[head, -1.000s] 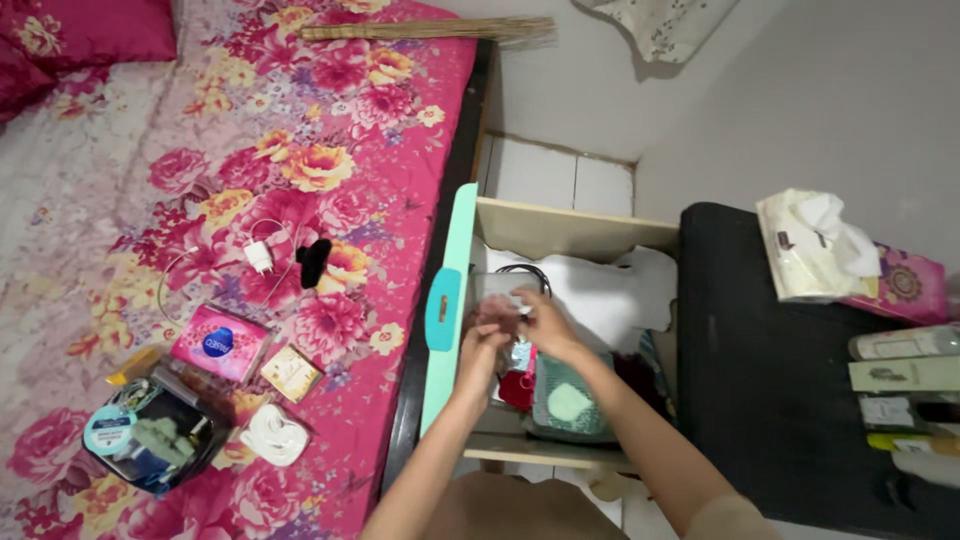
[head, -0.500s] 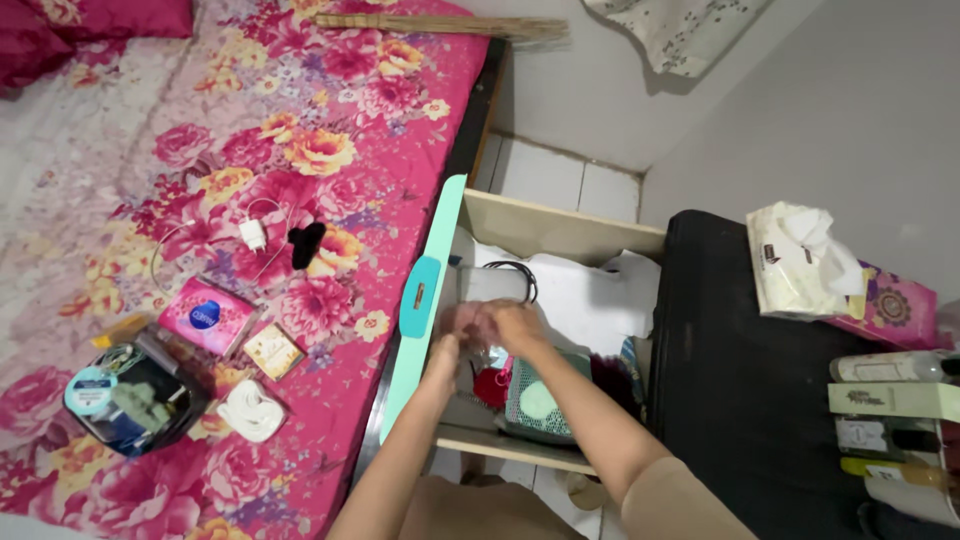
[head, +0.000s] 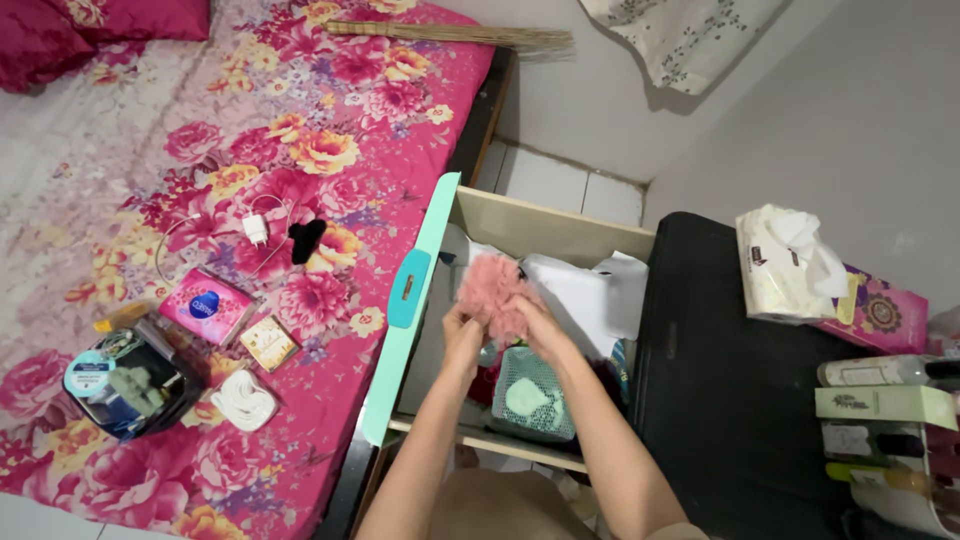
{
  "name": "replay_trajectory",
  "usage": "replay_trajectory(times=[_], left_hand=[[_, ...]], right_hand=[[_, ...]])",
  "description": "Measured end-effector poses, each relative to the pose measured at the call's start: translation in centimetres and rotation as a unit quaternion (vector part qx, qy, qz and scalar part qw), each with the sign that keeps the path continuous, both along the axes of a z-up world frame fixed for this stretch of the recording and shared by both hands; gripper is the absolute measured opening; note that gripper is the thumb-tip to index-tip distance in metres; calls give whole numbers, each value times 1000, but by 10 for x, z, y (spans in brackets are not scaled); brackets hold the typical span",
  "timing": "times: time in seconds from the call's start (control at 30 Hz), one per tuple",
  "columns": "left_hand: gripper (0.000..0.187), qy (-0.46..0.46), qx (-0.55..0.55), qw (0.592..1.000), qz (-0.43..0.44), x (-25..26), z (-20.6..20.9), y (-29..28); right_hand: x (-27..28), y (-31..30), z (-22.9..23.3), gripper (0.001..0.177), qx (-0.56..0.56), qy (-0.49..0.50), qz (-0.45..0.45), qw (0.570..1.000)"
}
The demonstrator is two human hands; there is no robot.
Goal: The person removes various personal items from a drawer and places them on the bed. They handle a charger, a mesh pouch, a box of tissues, a small bottle, a hair tie, a power bank, a green mesh bag, a purple fluffy item, a red container, a bracelet, a hair clip, a purple pouch, and a small box, placing each on the floral bedspread.
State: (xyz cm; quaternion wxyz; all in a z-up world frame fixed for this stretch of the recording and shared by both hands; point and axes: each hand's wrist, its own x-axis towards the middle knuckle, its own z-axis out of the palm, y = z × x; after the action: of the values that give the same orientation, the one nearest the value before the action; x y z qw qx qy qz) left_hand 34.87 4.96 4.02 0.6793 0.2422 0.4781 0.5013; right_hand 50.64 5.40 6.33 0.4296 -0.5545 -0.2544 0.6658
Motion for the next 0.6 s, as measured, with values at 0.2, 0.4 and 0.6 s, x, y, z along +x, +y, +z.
replay_trajectory(times=[0.2,0.4,0.6], left_hand=[[22,15,-16,1000,21,-7,24,-5],[35,269,232,927,122,-41,90,-19],[36,222,278,918,173,-112,148,-28]], right_hand=[[-7,-8,1,58,17,-23,-50,998],[-42,-11,56,75,202,1,75,977],[-118,-2,146,88,322,-46,213,921]])
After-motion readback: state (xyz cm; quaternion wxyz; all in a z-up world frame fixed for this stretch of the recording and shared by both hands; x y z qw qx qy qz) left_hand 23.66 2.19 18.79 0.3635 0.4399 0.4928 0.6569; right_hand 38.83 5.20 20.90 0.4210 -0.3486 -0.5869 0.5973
